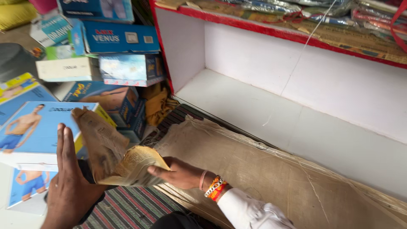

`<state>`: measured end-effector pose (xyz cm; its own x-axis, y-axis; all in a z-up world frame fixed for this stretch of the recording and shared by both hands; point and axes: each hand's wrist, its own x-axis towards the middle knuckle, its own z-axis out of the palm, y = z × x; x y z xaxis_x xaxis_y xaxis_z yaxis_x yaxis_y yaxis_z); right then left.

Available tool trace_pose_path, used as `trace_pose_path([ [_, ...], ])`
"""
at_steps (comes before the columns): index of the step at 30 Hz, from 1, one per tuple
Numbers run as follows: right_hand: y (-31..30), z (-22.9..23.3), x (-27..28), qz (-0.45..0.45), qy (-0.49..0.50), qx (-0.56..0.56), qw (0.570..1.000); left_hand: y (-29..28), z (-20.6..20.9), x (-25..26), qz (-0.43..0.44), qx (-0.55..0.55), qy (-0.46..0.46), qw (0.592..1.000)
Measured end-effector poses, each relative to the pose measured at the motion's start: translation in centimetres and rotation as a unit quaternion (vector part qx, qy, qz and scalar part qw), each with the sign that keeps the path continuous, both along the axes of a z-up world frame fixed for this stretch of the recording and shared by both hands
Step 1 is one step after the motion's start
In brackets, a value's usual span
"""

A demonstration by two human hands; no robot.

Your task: The person wipes a shelf surface with a dark cloth and a newspaper, then unpacks several small boxes of underwear from a larger cardboard box and places them on the floor.

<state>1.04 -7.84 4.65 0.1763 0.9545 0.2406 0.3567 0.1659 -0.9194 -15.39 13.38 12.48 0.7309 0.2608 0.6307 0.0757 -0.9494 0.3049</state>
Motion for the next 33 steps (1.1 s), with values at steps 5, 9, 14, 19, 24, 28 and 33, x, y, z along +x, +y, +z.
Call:
trace_pose_path([
  [5,3.2,-1.2,-1.3,0.079,0.257,-0.035,0.962,3.2,3.6,-1.6,-0.057,-0.257,0.241,0.934],
  [9,3.9,-3.4,-1.0,0.148,0.487,0.010,0.860,4.0,4.4,-3.0,0.158,-0.180,0.386,0.891],
  [14,2.7,-10.1,0.9,-0.047,0.677,0.081,0.730,2.9,2.4,-3.1,0.180,-0.101,0.375,0.904],
  [19,0.0,-15.5,1.4,-0.261,0.751,-0.003,0.606,1.1,-1.7,-0.7,0.088,-0.143,0.480,0.861],
  [24,2.5,-14.9,-0.6,-0.142,0.759,0.117,0.624,-1.1,-6.2,1.9,0.063,-0.127,0.467,0.873],
  [28,6.0,-11.6,-2.6,-0.065,0.816,0.100,0.566,-1.6,-9.0,1.5,0.177,-0.040,0.373,0.910],
  [33,4.0,-8.3,-2.9,-0.088,0.651,0.001,0.754,3.1,-10.9,-3.3,0.293,0.163,0.126,0.934],
])
